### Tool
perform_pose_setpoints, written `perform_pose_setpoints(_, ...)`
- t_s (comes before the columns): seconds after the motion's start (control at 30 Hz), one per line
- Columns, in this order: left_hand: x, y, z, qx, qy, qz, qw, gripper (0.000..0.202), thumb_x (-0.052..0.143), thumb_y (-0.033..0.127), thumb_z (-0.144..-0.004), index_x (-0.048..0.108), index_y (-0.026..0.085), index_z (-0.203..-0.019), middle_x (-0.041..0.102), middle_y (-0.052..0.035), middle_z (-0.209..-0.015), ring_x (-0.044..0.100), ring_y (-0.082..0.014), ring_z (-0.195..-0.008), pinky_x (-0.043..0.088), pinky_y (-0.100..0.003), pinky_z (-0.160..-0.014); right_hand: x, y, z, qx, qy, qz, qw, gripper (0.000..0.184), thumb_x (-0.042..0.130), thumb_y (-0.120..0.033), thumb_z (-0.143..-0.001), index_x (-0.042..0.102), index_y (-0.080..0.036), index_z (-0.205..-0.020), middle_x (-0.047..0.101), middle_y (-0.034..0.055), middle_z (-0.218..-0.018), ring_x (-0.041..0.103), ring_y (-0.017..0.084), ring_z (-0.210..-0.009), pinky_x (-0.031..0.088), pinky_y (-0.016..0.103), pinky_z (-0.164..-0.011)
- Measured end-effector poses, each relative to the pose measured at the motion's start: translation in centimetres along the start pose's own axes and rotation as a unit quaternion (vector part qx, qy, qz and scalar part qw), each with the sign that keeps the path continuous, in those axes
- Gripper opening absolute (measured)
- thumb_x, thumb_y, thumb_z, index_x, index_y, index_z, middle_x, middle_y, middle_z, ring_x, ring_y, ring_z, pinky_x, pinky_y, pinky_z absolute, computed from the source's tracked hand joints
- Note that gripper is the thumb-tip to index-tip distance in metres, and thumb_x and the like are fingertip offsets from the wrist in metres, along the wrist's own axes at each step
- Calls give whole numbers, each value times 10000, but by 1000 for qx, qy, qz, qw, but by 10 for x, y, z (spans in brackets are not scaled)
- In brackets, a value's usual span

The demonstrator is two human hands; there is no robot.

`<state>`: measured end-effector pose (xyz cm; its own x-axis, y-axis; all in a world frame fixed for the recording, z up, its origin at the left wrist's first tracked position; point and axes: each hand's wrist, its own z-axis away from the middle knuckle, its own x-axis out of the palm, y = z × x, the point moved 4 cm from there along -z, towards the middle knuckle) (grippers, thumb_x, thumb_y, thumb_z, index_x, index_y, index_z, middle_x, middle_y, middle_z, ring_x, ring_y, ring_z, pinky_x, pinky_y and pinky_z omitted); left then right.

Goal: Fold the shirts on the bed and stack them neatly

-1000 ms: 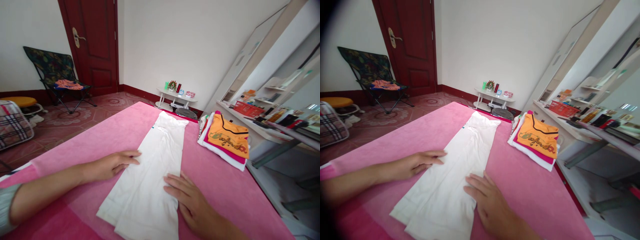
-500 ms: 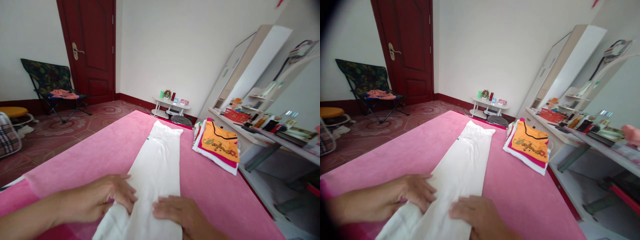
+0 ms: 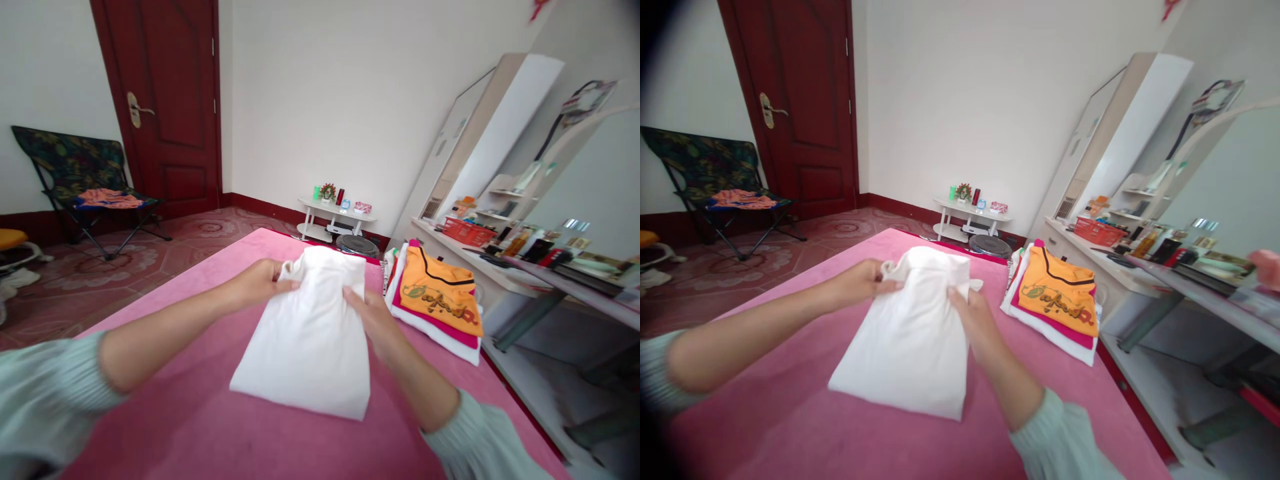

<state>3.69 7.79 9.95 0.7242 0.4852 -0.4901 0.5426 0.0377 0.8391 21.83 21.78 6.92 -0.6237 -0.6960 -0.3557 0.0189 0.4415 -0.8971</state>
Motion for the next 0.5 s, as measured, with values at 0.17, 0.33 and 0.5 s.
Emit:
perform_pose_setpoints(0.17, 38, -82, -72, -64, 107, -90, 988, 691, 678, 184, -682, 467, 140, -1339, 702, -105, -1020, 667, -253, -890, 531, -341, -768, -6, 86, -52, 22, 220, 63, 973, 756, 602, -246, -696, 348, -167, -1404, 653, 113, -1150, 635, 276, -1003, 489, 470, -904)
perform_pose_setpoints(0.33, 65, -123, -68, -12, 122, -98, 988, 441, 581, 138, -761, 631, 226, -1190, 655, -46, -1181, 600, -221, -1087, 437, -322, -976, 9, 107, -44, -37, 168, 156, 973, 426, 447, -201, -759, 637, -198, -1140, 654, 85, -1121, 586, 247, -1073, 433, 425, -983)
perform_pose_setpoints(0.5, 59, -106, -89, 36, 132, -90, 986, 394, 468, 111, -816, 665, 171, -1152, 666, -44, -1136, 612, -184, -1054, 431, -259, -972, 8, 89, -43, -32, 226, 200, 953, 485, 402, -163, -787, 592, -88, -1227, 609, 149, -1187, 568, 246, -1096, 431, 385, -980)
